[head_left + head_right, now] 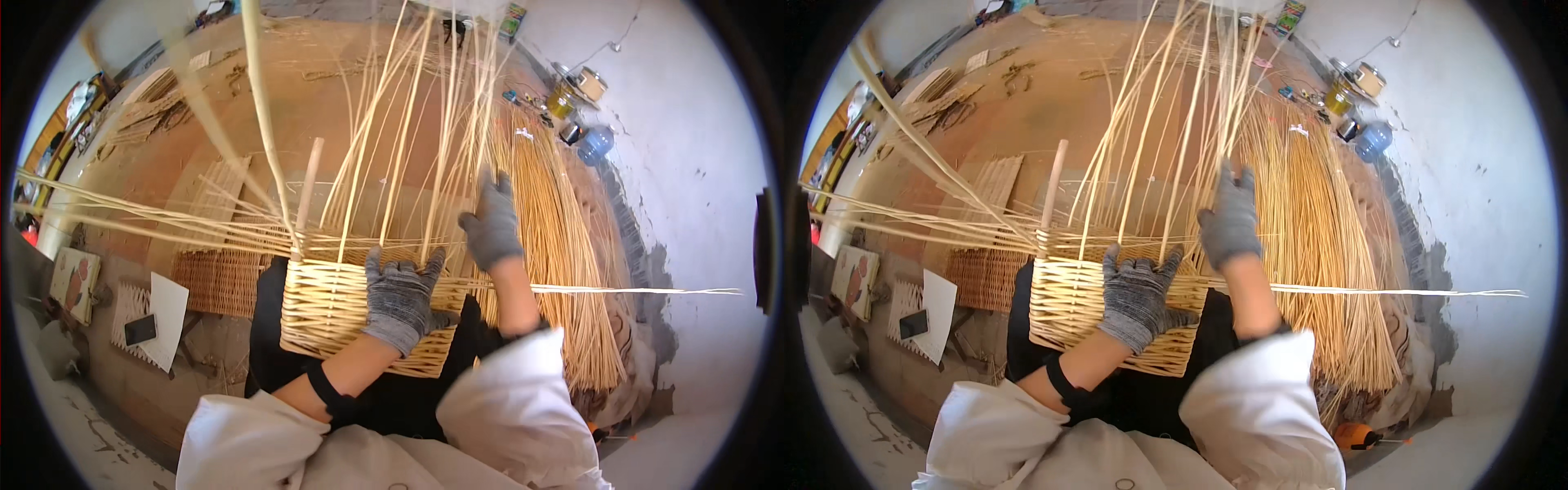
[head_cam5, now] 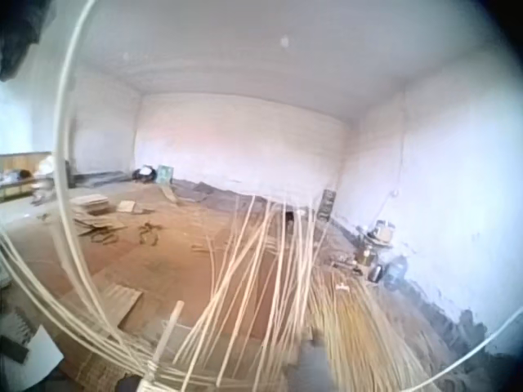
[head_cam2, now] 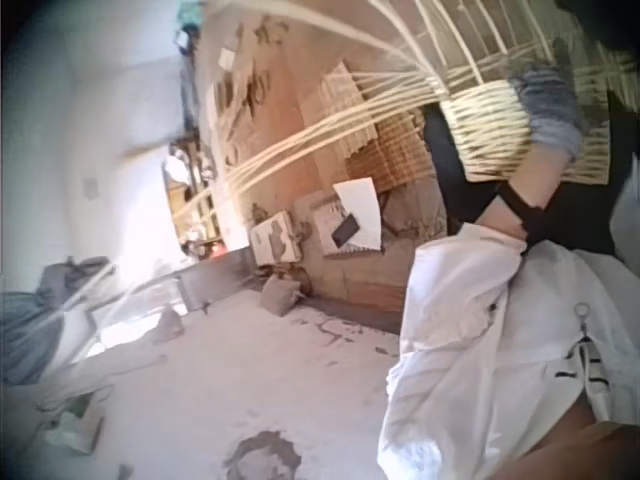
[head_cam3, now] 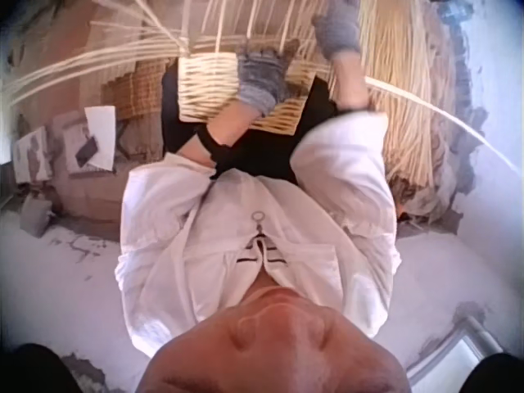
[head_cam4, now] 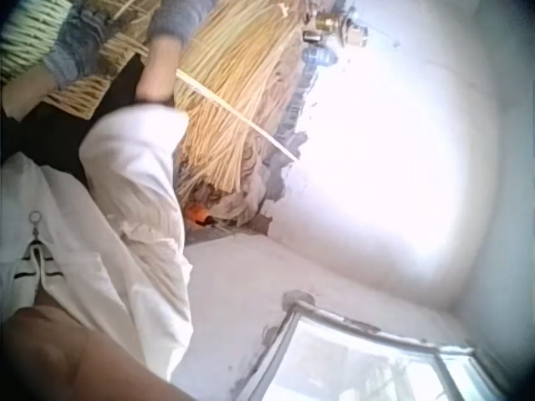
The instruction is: The person weaves long wooden strips into a basket frame, tucking ends and layering strips by hand, then uses shears to trim the excess length from the vertical supports.
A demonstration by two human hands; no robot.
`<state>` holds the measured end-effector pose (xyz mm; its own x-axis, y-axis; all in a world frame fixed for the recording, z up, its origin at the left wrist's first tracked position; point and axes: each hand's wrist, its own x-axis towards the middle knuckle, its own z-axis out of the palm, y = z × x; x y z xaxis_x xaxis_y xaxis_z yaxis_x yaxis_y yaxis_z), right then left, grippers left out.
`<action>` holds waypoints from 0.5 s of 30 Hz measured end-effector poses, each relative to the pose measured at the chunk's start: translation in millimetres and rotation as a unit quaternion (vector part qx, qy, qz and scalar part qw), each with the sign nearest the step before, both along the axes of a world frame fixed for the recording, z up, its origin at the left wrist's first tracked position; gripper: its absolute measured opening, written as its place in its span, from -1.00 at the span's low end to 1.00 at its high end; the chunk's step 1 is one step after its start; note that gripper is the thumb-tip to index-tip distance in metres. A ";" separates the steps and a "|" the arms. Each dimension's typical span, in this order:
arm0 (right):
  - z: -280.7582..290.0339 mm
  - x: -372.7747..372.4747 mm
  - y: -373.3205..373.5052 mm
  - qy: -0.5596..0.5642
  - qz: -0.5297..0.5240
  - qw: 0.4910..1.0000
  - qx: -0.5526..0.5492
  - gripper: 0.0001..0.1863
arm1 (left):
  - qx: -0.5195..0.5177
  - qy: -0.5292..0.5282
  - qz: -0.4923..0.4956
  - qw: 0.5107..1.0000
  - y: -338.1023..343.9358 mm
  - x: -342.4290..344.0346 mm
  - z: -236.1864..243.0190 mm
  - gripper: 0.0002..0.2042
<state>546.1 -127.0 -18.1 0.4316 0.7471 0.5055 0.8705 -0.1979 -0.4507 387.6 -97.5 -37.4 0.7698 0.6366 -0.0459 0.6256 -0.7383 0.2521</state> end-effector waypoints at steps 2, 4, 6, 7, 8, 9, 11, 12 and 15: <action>-36.3 59.1 -12.8 0.107 -0.005 0.993 0.042 -0.75 | -0.015 -0.040 -0.033 0.999 -14.0 20.3 1.4 -0.32; -39.5 56.0 -46.8 0.391 0.058 0.894 0.211 -0.82 | 0.000 -0.045 -0.014 0.999 -9.4 12.0 -7.5 -0.34; -60.3 21.0 -83.0 0.705 -0.106 0.648 0.268 -0.76 | 0.003 -0.047 -0.001 0.999 -3.9 0.1 -17.3 -0.37; -38.1 -5.8 -99.5 0.651 -0.105 0.685 0.311 -0.67 | 0.000 -0.068 -0.015 0.998 -8.2 -2.0 -16.9 -0.40; -4.0 -29.3 -104.7 0.579 -0.013 0.757 0.301 -0.68 | -0.005 -0.071 -0.016 0.997 -12.9 0.0 -21.5 -0.40; 9.8 -34.8 -115.3 0.567 -0.025 0.765 0.303 -0.68 | 0.088 -0.119 0.013 0.989 -24.9 9.6 -27.1 -0.47; 24.7 -40.1 -116.9 0.618 0.088 0.762 0.174 -0.73 | 0.177 -0.243 0.023 0.953 -44.4 19.1 -27.9 -0.61; 31.4 -24.6 -119.9 0.608 0.088 0.771 0.166 -0.73 | 0.150 -0.342 -0.021 0.927 -56.6 44.1 -30.8 -0.67; 50.3 -4.3 -101.8 0.213 0.071 0.973 -0.056 -0.70 | -0.088 -0.266 -0.143 0.949 -52.4 53.5 5.4 -0.89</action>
